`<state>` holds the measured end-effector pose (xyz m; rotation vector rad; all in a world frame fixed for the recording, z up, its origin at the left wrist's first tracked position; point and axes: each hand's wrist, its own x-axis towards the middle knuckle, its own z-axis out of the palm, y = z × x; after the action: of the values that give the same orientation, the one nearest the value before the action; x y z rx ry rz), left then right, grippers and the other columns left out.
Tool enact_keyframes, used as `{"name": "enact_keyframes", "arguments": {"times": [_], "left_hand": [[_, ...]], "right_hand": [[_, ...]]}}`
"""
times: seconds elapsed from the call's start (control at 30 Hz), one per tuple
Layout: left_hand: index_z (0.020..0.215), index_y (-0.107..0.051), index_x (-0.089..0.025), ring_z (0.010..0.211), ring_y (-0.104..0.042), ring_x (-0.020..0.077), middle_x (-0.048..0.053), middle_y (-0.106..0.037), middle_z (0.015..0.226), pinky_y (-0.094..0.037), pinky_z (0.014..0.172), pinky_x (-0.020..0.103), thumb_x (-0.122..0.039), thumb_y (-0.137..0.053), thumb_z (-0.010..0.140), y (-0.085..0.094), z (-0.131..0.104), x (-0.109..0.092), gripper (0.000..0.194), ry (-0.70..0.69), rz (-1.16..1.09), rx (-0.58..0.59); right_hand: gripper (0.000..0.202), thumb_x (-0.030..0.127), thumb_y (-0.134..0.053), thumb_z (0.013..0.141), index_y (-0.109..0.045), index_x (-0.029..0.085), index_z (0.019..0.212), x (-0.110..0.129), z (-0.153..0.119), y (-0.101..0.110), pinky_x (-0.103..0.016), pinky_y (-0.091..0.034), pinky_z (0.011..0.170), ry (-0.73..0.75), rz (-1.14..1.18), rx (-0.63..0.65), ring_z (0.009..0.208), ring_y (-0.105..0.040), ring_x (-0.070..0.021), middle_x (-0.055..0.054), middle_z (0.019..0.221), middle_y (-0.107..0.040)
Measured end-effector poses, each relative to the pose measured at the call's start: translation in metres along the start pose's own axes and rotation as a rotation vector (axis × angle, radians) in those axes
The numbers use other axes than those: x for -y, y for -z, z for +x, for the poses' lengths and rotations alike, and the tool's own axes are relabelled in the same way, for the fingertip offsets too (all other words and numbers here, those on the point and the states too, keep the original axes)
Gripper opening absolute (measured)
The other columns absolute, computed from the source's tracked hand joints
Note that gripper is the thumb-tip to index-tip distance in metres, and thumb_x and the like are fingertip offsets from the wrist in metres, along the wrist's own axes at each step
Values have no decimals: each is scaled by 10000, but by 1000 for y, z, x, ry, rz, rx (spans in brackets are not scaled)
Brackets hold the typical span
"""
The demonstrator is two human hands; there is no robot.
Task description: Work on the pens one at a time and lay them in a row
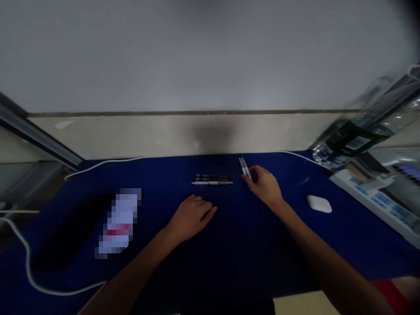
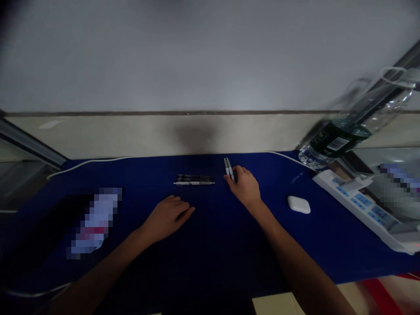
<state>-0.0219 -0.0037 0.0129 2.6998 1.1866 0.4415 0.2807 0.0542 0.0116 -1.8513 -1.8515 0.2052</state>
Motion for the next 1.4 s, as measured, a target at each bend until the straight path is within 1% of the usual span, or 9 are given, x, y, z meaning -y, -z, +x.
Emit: {"name": "enact_keyframes", "arguments": {"times": [0.27, 0.57, 0.73, 0.8, 0.87, 0.97, 1.03, 1.2, 1.4], "left_hand": [[805, -662, -197, 746, -690, 202, -2, -696, 727, -487, 829, 364, -272, -545, 1182, 1, 0, 0, 402, 14, 2, 31], [793, -646, -200, 720, -675, 198, -5, -679, 705, -469, 798, 361, -282, -528, 1190, 2, 0, -1, 422, 6, -21, 21], [794, -646, -201, 720, -683, 194, -9, -688, 710, -471, 803, 356, -278, -533, 1188, 3, 1, -1, 416, 6, -25, 18], [796, -646, -201, 723, -684, 195, -9, -690, 713, -470, 806, 354, -273, -539, 1186, 3, 1, -1, 411, 9, -35, 13], [794, -646, -201, 729, -687, 198, -8, -695, 718, -471, 802, 353, -269, -544, 1183, 2, 1, 0, 408, 6, -41, 5], [792, -656, -200, 754, -707, 210, -1, -713, 730, -487, 808, 360, -265, -569, 1173, 2, 1, 0, 396, 5, -25, -12], [787, -662, -198, 752, -713, 210, 0, -718, 728, -498, 810, 361, -264, -583, 1166, 1, 1, 0, 393, 7, -19, -20], [788, -667, -198, 737, -703, 202, 7, -721, 724, -507, 791, 354, -272, -558, 1176, 1, 0, 0, 410, -10, 2, -56], [764, -643, -203, 697, -639, 182, 5, -674, 692, -515, 771, 347, -274, -481, 1200, 2, 0, 0, 470, -31, 13, -248]], "right_hand": [[288, 375, -657, 1039, -737, 174, 1229, 5, -2, -2, -348, -458, 719, -15, -31, 52, 820, -714, -273, -92, 915, -771], [269, 369, -639, 1045, -736, 175, 1204, 7, -3, -1, -337, -424, 673, -19, -49, 60, 806, -710, -266, -101, 929, -769], [295, 420, -652, 1039, -743, 197, 1209, 5, -5, -4, -349, -483, 701, -11, -39, -9, 862, -706, -283, -113, 969, -764], [344, 435, -652, 1046, -746, 189, 1268, 8, -7, -4, -393, -541, 776, 60, -43, -91, 978, -704, -326, -151, 1072, -757], [399, 425, -641, 1071, -740, 178, 1369, 13, -12, -4, -455, -573, 863, 215, -45, -118, 1062, -683, -356, -187, 1176, -735], [448, 396, -625, 1115, -713, 217, 1517, 23, -20, -2, -506, -571, 915, 481, -64, -8, 1089, -666, -356, -193, 1277, -711], [449, 401, -626, 1127, -715, 258, 1542, 28, -25, -2, -513, -568, 905, 574, -82, 58, 1132, -662, -370, -190, 1340, -697], [319, 352, -657, 1123, -813, 268, 1388, 29, -29, -4, -528, -569, 970, 630, -7, 81, 1206, -656, -369, -175, 1380, -681], [298, 327, -718, 1090, -814, 247, 1361, 25, -26, -6, -546, -577, 1020, 641, 45, 60, 1238, -665, -362, -166, 1367, -703]]}}
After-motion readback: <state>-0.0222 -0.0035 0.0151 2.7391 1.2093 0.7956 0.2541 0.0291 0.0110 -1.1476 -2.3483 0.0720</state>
